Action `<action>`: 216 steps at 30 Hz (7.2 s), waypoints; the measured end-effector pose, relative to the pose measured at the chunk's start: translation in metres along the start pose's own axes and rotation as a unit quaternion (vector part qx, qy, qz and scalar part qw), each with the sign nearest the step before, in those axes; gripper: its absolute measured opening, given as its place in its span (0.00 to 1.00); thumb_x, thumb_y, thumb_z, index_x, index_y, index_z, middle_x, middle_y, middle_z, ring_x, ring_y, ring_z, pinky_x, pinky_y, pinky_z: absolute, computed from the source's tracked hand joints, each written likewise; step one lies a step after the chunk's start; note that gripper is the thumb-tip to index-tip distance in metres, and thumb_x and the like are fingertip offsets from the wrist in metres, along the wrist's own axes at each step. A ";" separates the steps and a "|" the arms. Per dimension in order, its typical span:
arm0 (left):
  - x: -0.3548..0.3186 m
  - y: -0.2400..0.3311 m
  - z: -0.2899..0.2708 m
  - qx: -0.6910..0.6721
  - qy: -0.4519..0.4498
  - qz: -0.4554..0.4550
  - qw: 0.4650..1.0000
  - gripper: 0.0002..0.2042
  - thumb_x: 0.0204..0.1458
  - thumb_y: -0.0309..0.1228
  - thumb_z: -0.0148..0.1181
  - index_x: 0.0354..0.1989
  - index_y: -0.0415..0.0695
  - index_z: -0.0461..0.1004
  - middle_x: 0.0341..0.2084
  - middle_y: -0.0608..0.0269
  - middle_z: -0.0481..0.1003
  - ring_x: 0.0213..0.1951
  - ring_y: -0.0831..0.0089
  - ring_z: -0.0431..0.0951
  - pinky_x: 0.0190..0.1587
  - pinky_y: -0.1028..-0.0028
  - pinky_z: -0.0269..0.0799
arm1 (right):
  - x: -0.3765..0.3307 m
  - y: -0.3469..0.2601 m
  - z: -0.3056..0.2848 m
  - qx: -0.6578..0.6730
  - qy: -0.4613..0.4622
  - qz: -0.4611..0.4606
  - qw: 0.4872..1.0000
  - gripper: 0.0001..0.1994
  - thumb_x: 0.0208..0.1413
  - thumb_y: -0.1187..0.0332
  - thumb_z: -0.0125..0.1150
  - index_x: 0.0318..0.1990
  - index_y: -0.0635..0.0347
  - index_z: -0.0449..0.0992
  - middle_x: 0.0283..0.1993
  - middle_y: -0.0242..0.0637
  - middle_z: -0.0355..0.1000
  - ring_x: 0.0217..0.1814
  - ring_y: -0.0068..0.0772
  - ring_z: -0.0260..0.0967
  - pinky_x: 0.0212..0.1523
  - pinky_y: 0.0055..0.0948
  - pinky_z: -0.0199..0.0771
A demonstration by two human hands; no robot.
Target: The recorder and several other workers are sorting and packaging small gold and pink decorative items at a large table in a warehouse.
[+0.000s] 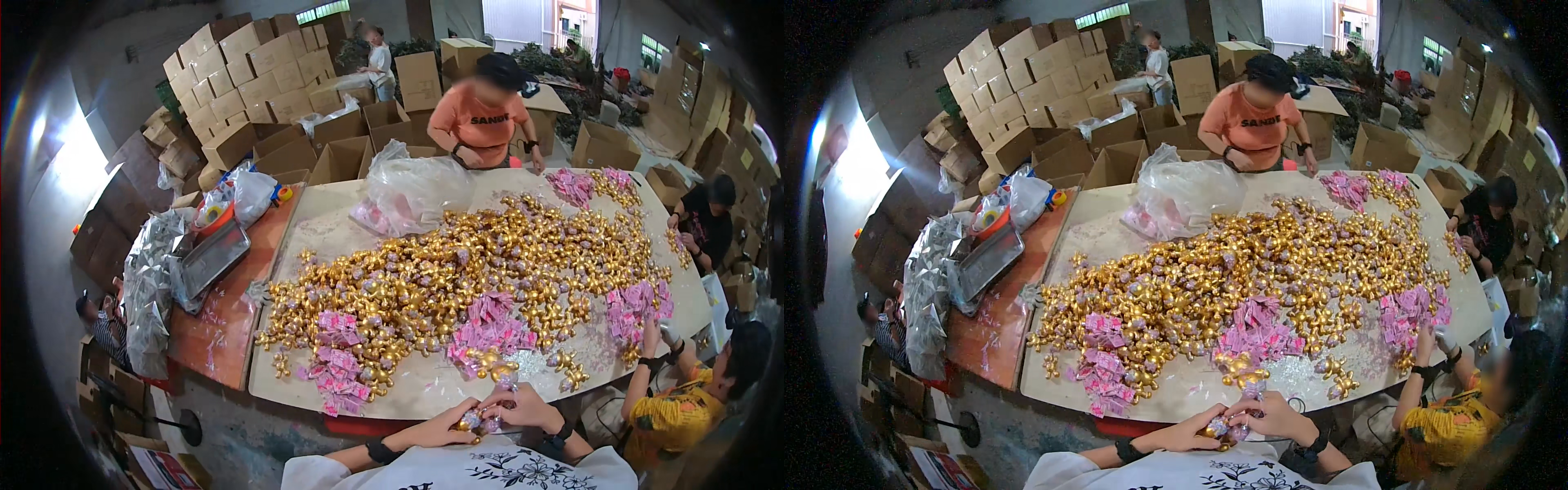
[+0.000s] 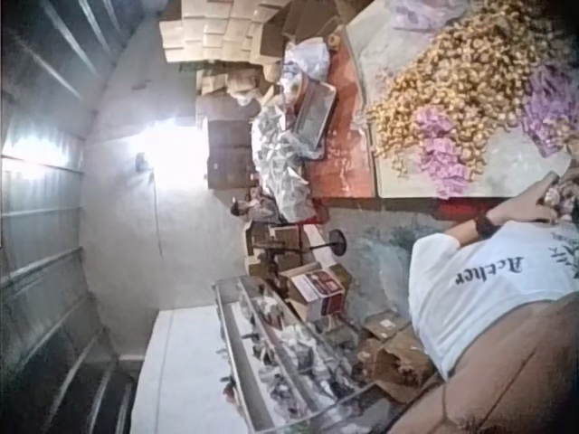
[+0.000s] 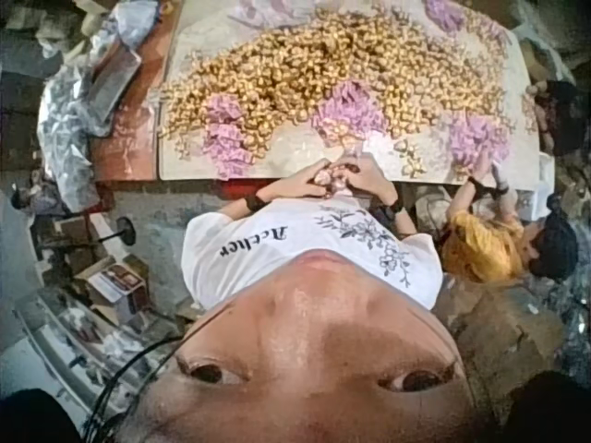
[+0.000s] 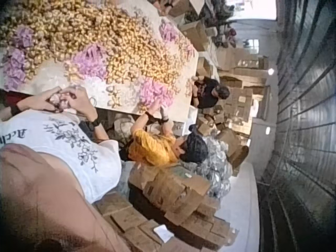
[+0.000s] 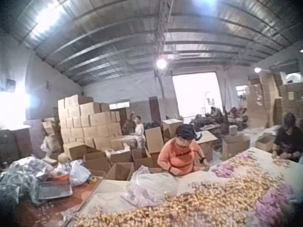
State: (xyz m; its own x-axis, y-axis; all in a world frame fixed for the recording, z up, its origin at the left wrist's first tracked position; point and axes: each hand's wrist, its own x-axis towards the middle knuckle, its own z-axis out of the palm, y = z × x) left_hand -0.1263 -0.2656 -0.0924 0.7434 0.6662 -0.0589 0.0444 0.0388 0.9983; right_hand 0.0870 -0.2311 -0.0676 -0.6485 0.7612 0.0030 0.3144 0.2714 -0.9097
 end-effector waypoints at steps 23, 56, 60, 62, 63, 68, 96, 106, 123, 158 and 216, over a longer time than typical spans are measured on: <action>0.014 0.022 -0.013 0.043 0.207 -0.005 0.977 0.09 0.47 0.32 0.57 0.34 0.40 0.71 0.26 0.64 0.72 0.32 0.77 0.71 0.40 0.76 0.65 | 0.012 -0.012 0.006 0.009 0.078 -0.009 0.997 0.10 0.43 0.65 0.65 0.30 0.60 0.74 0.25 0.34 0.67 0.26 0.26 0.65 0.26 0.22 0.65; 0.035 0.004 -0.006 0.171 0.314 -0.078 0.931 0.09 0.40 0.32 0.58 0.27 0.39 0.70 0.23 0.58 0.73 0.27 0.69 0.73 0.34 0.73 0.67 | 0.009 0.028 -0.015 -0.138 0.008 -0.031 0.990 0.21 0.52 0.62 0.53 0.50 0.64 0.63 0.45 0.50 0.66 0.46 0.46 0.64 0.48 0.35 0.62; 0.037 0.012 -0.014 0.177 0.327 -0.040 0.927 0.10 0.41 0.33 0.59 0.27 0.39 0.71 0.21 0.59 0.73 0.26 0.72 0.73 0.33 0.74 0.68 | 0.025 0.029 0.018 -0.003 0.003 -0.060 0.998 0.19 0.53 0.64 0.53 0.51 0.64 0.63 0.47 0.47 0.65 0.50 0.40 0.63 0.51 0.31 0.60; 0.036 0.009 -0.017 0.184 0.356 -0.011 0.916 0.09 0.41 0.32 0.59 0.26 0.39 0.71 0.21 0.60 0.73 0.25 0.75 0.73 0.31 0.76 0.68 | 0.033 0.033 0.026 0.069 0.022 -0.013 0.997 0.16 0.53 0.67 0.52 0.49 0.65 0.64 0.44 0.47 0.66 0.46 0.41 0.64 0.48 0.31 0.62; 0.033 0.017 -0.019 0.158 0.340 -0.031 0.926 0.10 0.41 0.32 0.59 0.27 0.38 0.71 0.21 0.62 0.73 0.25 0.78 0.73 0.29 0.77 0.68 | 0.037 0.033 0.028 0.052 0.053 -0.043 0.996 0.12 0.54 0.69 0.50 0.43 0.65 0.66 0.38 0.45 0.67 0.39 0.38 0.66 0.41 0.30 0.64; 0.029 0.037 -0.027 0.126 0.368 -0.026 0.921 0.09 0.41 0.31 0.59 0.27 0.39 0.72 0.23 0.60 0.73 0.28 0.74 0.73 0.33 0.76 0.67 | 0.050 0.033 0.022 0.038 0.038 -0.110 0.993 0.05 0.54 0.72 0.49 0.35 0.65 0.68 0.28 0.39 0.65 0.30 0.33 0.63 0.33 0.27 0.64; 0.026 0.006 -0.010 0.321 0.065 -0.108 0.939 0.17 0.50 0.42 0.46 0.35 0.40 0.71 0.24 0.49 0.71 0.31 0.55 0.69 0.32 0.61 0.65 | 0.021 -0.005 -0.008 -0.091 -0.131 0.004 0.987 0.13 0.55 0.59 0.45 0.35 0.59 0.65 0.25 0.47 0.66 0.28 0.50 0.65 0.30 0.42 0.63; 0.027 -0.018 -0.011 0.155 0.144 -0.081 0.974 0.14 0.54 0.32 0.34 0.27 0.36 0.65 0.24 0.49 0.69 0.28 0.58 0.69 0.31 0.66 0.62 | 0.027 -0.012 -0.001 -0.125 -0.197 0.004 0.972 0.12 0.57 0.59 0.42 0.38 0.60 0.61 0.25 0.50 0.66 0.27 0.53 0.65 0.27 0.44 0.64; 0.019 -0.035 0.004 0.227 0.227 -0.073 0.944 0.13 0.54 0.34 0.35 0.28 0.37 0.64 0.20 0.44 0.68 0.25 0.49 0.69 0.28 0.59 0.61 | 0.033 -0.005 0.002 -0.188 -0.209 0.063 0.958 0.11 0.50 0.64 0.48 0.37 0.61 0.69 0.25 0.53 0.69 0.28 0.55 0.67 0.29 0.46 0.65; -0.021 -0.052 0.047 0.202 0.006 -0.241 0.949 0.16 0.55 0.38 0.32 0.33 0.40 0.65 0.27 0.42 0.71 0.31 0.45 0.71 0.33 0.54 0.65 | -0.176 0.337 -0.110 -0.185 -0.062 0.034 0.980 0.17 0.48 0.66 0.44 0.47 0.55 0.62 0.50 0.38 0.60 0.56 0.32 0.55 0.59 0.33 0.53; 0.005 -0.041 -0.037 0.487 -0.194 0.052 0.850 0.16 0.46 0.34 0.53 0.37 0.33 0.62 0.32 0.48 0.64 0.35 0.52 0.65 0.35 0.61 0.66 | -0.013 0.033 0.114 0.113 0.016 0.242 0.964 0.19 0.60 0.57 0.37 0.33 0.65 0.68 0.29 0.43 0.68 0.32 0.40 0.66 0.36 0.33 0.64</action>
State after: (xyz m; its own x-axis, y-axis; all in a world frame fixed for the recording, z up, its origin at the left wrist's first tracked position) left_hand -0.1489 -0.2365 -0.1337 0.9330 0.3255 -0.1537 0.3555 -0.7662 0.5353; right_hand 0.0270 -0.2994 -0.1453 -0.4408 0.7858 -0.4338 0.4125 -0.2519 -0.8754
